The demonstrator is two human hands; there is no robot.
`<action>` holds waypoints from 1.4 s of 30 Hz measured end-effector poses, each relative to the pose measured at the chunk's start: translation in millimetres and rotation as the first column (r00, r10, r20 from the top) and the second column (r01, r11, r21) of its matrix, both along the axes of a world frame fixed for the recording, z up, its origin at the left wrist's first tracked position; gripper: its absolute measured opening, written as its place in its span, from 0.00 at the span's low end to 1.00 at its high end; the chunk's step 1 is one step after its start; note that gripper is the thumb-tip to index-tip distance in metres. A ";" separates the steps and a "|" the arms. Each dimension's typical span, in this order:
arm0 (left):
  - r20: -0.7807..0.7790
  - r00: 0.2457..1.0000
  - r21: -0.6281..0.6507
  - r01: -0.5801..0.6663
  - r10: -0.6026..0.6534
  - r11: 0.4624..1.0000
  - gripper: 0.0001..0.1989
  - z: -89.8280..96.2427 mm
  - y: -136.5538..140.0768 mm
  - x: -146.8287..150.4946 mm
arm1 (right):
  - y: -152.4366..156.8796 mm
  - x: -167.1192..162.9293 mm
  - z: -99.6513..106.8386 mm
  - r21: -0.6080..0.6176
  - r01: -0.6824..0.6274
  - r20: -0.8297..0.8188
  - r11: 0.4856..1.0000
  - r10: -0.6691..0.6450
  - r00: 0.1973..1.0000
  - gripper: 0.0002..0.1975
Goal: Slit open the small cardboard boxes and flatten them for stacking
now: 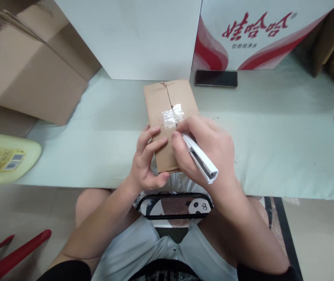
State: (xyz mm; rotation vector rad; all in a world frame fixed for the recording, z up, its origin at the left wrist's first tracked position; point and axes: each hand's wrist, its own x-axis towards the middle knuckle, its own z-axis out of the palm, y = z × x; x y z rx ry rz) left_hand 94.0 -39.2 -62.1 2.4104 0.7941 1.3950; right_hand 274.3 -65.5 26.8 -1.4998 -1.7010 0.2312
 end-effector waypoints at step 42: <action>0.025 1.000 -0.006 0.008 -0.008 1.000 0.33 0.9 -1.0 1.2 | 8.1 -2.7 -8.0 0.457 0.155 -0.615 0.876 0.185 0.767 0.16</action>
